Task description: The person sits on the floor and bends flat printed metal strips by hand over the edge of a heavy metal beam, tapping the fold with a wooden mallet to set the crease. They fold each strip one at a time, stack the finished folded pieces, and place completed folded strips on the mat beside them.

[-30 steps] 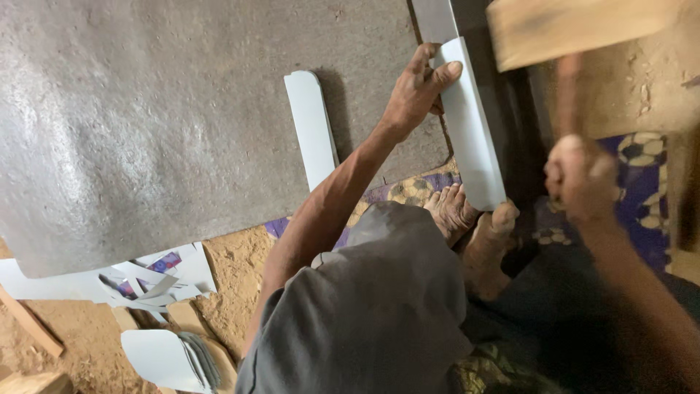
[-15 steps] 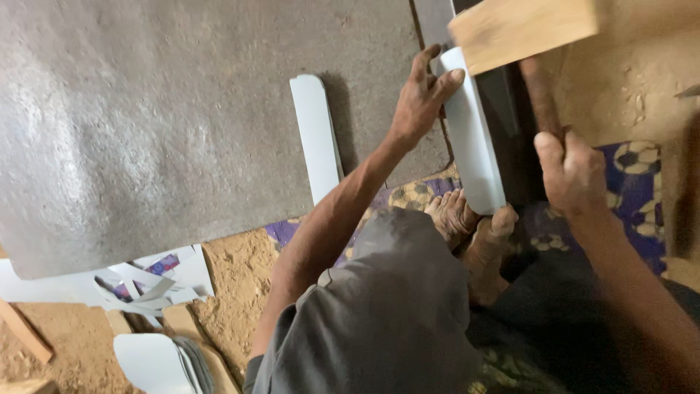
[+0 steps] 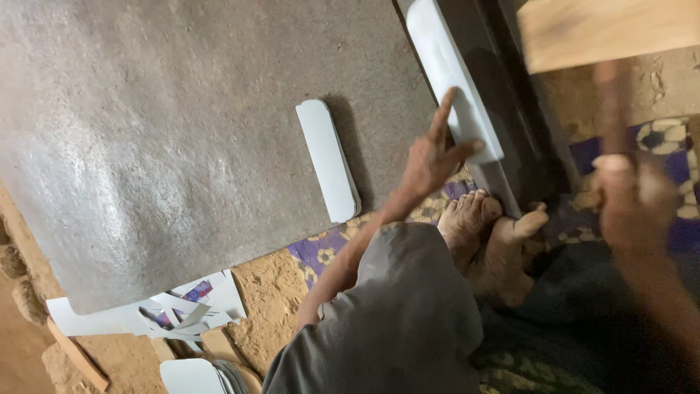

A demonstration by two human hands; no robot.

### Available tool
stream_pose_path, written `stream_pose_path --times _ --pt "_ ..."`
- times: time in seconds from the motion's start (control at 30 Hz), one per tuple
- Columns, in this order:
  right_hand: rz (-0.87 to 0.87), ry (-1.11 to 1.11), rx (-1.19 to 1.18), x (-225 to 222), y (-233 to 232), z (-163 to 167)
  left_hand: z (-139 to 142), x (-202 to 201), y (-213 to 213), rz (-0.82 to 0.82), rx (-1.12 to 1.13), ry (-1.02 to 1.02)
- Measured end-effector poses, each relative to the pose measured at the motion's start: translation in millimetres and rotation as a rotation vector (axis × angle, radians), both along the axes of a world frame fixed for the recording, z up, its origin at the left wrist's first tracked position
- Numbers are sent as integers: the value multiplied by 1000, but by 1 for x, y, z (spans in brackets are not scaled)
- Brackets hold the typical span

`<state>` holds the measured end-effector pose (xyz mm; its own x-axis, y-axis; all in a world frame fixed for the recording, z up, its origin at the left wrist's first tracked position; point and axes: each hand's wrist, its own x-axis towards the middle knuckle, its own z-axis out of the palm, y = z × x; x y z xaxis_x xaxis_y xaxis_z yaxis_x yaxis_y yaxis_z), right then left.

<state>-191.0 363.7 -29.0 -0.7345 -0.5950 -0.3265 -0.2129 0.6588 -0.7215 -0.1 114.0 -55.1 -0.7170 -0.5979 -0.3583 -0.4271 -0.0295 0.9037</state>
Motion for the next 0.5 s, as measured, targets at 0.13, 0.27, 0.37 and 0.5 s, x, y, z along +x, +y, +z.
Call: stream_pose_path --times 0.13,0.27,0.37,0.5 --pt "-87 -100 -500 -5 16 9 -23 -14 -50 -4 -118 -9" --pt "-22 -38 -527 11 33 -18 -40 -16 -49 12 -201 139" --pt "125 91 65 7 48 -39 -47 -13 -43 14 -200 172" --pt "-78 -192 -462 -6 80 -51 -43 -13 -45 30 -188 148"
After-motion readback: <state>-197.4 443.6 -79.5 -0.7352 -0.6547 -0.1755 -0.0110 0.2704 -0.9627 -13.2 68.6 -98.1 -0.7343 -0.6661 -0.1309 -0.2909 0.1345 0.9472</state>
